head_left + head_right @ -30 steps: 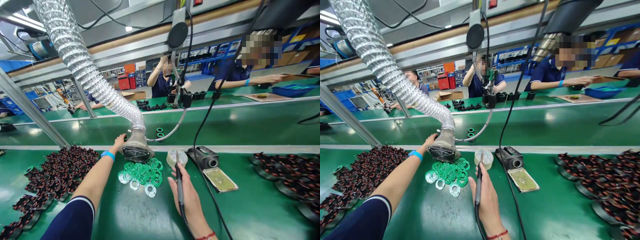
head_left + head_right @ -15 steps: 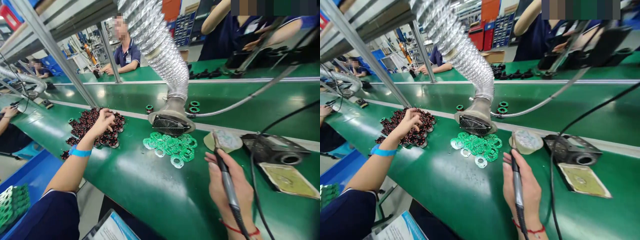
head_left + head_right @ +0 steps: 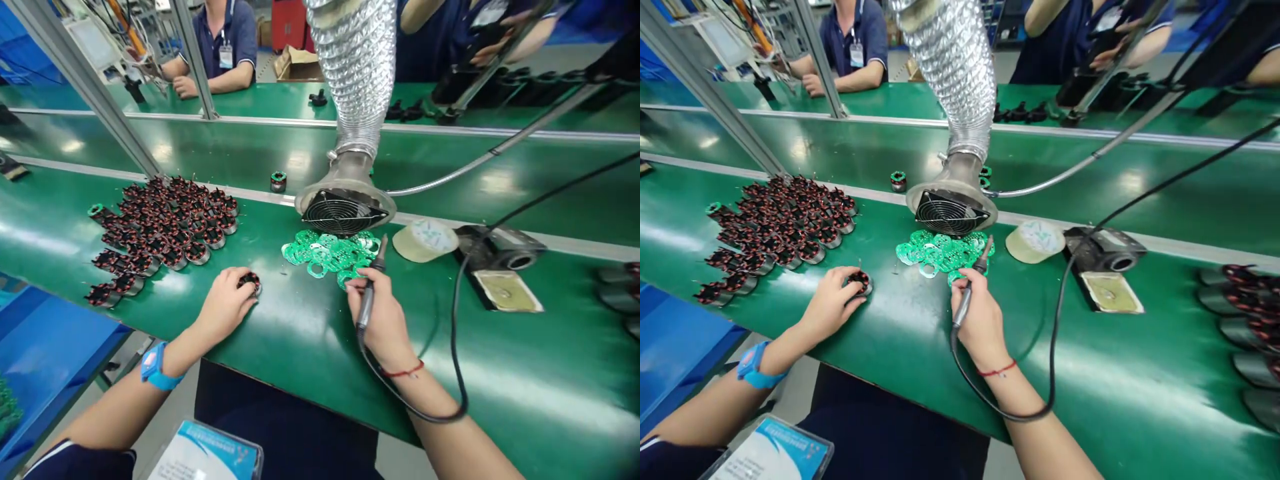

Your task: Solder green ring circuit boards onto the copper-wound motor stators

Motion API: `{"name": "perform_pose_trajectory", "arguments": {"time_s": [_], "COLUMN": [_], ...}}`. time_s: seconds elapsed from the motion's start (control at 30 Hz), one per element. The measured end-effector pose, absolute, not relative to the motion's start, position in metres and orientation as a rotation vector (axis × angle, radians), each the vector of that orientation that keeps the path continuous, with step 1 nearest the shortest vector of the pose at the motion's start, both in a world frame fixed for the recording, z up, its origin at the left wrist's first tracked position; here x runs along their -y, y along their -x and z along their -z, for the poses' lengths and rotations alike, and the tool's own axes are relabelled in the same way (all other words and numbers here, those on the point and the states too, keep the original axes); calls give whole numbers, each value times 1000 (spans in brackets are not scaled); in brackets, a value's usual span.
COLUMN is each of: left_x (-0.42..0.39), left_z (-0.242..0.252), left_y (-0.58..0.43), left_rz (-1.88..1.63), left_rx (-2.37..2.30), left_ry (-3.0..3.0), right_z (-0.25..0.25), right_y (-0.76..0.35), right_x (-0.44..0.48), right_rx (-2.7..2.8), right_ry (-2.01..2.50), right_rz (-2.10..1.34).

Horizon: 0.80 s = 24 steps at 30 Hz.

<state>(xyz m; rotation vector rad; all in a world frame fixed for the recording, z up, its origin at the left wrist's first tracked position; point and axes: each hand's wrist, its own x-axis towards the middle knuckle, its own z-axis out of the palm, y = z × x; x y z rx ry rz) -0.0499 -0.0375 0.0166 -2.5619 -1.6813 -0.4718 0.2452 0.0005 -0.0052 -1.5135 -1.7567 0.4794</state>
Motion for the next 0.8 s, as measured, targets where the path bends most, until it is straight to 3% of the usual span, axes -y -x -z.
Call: {"name": "perform_pose_trajectory", "arguments": {"time_s": [0.1, 0.23, 0.47, 0.6, 0.8], "left_x": [40, 37, 11, -2, -17], "left_z": [-11, -6, -10, -25, -55], "left_y": [43, 48, 37, 26, 9], "left_rz": [575, 671, 554, 629, 80], "left_rx": [1640, 1988, 2174, 1995, 1373], "left_ry": [2592, 2434, 2654, 3013, 3224], "right_z": [12, 20, 25, 20, 3], "right_y": [-240, -242, -235, -234, -247], "right_x": [-4, -10, -3, 5, 19], "right_rx": [1833, 1949, 2182, 2268, 2093], "right_ry": [1653, 1721, 1350, 1207, 1202], "right_rz": [-343, -258, -316, -327, -289]}}
